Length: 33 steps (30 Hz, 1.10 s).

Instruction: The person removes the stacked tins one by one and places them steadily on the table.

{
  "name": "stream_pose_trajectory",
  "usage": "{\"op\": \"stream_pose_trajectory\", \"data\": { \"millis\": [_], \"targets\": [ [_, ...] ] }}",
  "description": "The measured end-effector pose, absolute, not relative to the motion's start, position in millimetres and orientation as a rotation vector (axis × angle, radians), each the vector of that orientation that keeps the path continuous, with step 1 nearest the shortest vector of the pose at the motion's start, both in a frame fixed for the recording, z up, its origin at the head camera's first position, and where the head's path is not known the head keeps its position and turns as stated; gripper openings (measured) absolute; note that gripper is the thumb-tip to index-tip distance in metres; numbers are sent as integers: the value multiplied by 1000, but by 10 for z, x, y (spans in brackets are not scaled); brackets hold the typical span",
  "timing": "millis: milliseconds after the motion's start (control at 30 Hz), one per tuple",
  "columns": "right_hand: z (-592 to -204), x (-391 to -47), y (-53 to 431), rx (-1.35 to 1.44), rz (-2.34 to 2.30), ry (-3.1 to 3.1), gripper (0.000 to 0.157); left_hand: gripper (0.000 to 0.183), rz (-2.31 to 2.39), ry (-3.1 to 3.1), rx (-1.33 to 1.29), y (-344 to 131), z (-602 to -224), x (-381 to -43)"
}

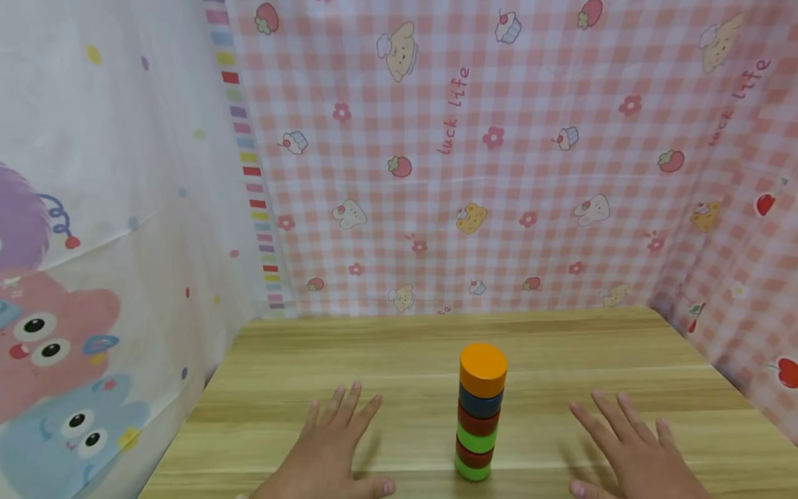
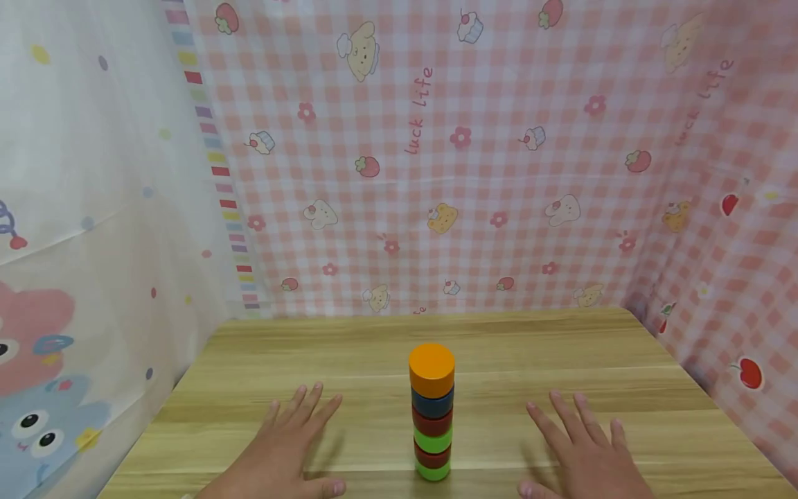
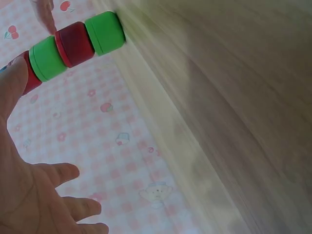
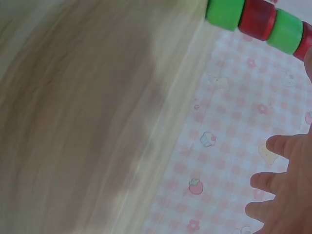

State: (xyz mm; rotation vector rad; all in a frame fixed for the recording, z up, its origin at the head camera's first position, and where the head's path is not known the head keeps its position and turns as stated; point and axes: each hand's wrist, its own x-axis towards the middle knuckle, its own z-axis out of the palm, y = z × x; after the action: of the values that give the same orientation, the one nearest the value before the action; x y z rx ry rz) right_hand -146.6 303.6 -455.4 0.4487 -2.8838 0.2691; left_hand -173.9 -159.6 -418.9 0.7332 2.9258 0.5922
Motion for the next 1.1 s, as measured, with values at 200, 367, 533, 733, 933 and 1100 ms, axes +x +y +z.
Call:
{"op": "stream_pose_trajectory", "data": {
  "millis": [200, 367, 533, 733, 933, 1100],
  "targets": [
    [-4416, -1510, 2939, 533, 598, -2800, 79, 110, 777, 2860, 705, -1546, -4159, -1758],
    [-4310, -1525, 2811, 530, 759, -2709, 73, 103, 1052, 2755, 628, -1438, -4102, -1734],
    [-4165, -1527, 2643, 494, 843, -2672, 68, 95, 1236, 2685, 558, -1333, -4049, -1723],
    [-3950, -1528, 2449, 459, 1013, -2704, 60, 82, 1444, 2638, 579, -1225, -4038, -1739],
    [-3829, -1556, 2300, 482, 1142, -2652, 56, 74, 1592, 2562, 623, -1115, -4027, -1782],
    [-3782, -1572, 2210, 484, 1192, -2600, 54, 71, 1666, 2499, 663, -1028, -4009, -1805]
  ]
}}
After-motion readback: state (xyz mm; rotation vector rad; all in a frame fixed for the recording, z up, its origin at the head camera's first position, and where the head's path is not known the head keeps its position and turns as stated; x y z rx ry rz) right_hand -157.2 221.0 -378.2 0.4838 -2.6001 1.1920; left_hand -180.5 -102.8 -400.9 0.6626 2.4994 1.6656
